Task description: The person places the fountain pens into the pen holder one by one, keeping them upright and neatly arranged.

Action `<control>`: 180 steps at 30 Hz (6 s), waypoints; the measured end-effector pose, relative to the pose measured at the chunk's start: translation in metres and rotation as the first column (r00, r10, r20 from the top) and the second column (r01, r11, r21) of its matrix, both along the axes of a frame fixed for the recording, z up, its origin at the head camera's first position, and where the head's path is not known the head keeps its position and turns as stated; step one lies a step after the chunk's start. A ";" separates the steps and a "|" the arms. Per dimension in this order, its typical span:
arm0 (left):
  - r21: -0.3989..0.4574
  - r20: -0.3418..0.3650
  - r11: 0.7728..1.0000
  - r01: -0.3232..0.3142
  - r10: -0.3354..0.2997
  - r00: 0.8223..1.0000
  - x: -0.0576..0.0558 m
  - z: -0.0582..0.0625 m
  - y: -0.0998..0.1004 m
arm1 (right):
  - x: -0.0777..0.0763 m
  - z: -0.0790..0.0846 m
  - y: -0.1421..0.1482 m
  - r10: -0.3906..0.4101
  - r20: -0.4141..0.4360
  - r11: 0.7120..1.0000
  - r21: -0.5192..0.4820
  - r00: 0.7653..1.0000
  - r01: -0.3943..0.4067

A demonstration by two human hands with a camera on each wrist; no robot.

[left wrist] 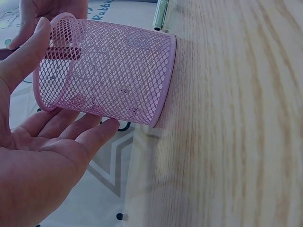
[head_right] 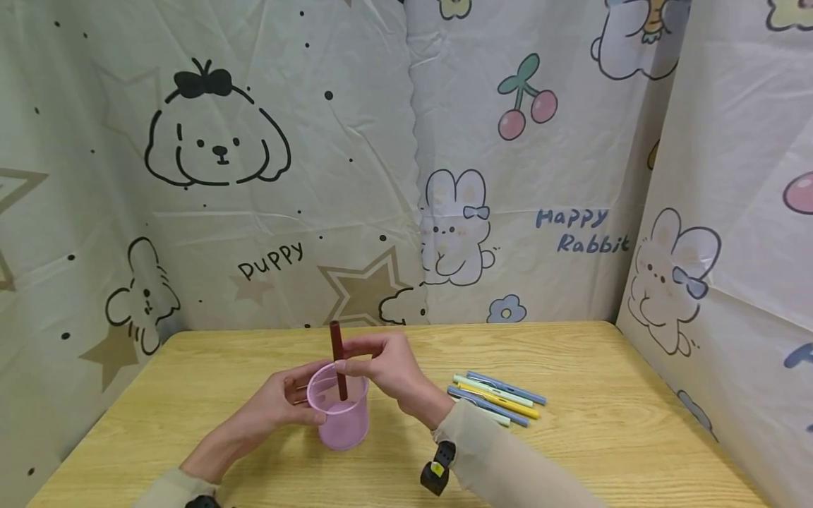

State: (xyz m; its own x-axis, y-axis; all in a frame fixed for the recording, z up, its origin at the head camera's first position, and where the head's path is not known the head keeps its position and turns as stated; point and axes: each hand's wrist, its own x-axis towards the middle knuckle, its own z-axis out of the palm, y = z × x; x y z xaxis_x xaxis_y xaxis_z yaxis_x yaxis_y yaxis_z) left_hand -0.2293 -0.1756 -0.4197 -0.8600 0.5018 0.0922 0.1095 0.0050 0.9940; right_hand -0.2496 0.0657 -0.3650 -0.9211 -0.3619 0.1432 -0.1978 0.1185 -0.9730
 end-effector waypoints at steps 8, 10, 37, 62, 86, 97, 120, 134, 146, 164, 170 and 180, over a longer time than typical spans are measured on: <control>-0.004 -0.009 1.000 -0.007 0.007 1.000 0.000 -0.001 0.000 | -0.002 -0.008 -0.003 0.011 0.004 1.000 0.006 1.000 -0.011; -0.005 -0.014 1.000 -0.010 0.010 1.000 0.000 -0.001 0.001 | -0.002 -0.010 -0.004 0.019 0.003 1.000 0.005 1.000 -0.019; 0.041 0.016 0.999 0.019 -0.019 1.000 -0.001 -0.003 0.003 | 0.010 -0.012 0.020 0.037 -0.108 0.992 0.124 0.993 -0.023; 0.052 -0.015 0.999 0.009 -0.008 1.000 -0.001 -0.004 0.001 | 0.001 -0.028 0.151 0.051 -0.249 0.835 0.541 0.967 0.096; 0.077 -0.008 0.997 0.019 -0.019 1.000 -0.001 -0.005 0.001 | -0.013 -0.064 0.175 0.162 -0.259 0.807 0.591 0.952 0.024; 0.076 0.005 0.997 0.015 -0.015 1.000 -0.003 -0.006 0.002 | -0.016 -0.066 0.176 0.185 -0.227 0.817 0.576 0.956 -0.021; 0.063 0.013 0.998 0.009 -0.010 1.000 -0.002 -0.006 0.003 | -0.007 -0.064 0.173 0.214 -0.198 0.822 0.565 0.956 -0.067; 0.070 -0.013 0.997 0.013 -0.013 1.000 0.000 -0.004 0.001 | -0.004 -0.067 0.171 0.248 -0.228 0.808 0.584 0.942 -0.072; 0.078 -0.016 0.997 0.015 -0.014 1.000 -0.001 -0.005 0.000 | 0.001 -0.069 0.167 0.170 -0.265 0.773 0.633 0.949 0.039; 0.086 -0.013 0.996 0.023 -0.022 1.000 0.000 -0.005 0.000 | 0.006 -0.070 0.160 0.135 -0.266 0.757 0.649 0.954 0.074; 0.073 -0.002 0.997 0.019 -0.019 1.000 -0.002 -0.005 0.001 | 0.005 -0.068 0.159 0.171 -0.260 0.758 0.651 0.950 0.041; 0.075 0.007 0.997 0.017 -0.018 1.000 -0.002 -0.006 0.000 | 0.006 -0.065 0.157 0.183 -0.264 0.765 0.643 0.947 0.031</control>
State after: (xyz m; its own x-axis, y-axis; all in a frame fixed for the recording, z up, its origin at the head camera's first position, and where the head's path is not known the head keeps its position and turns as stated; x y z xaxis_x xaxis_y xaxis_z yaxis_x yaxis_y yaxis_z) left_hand -0.2316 -0.1751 -0.4253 -0.8520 0.5090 0.1229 0.1008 -0.0710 0.9924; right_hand -0.2440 0.2231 -0.4302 -0.8377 -0.5341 0.1138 -0.4951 0.6549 -0.5709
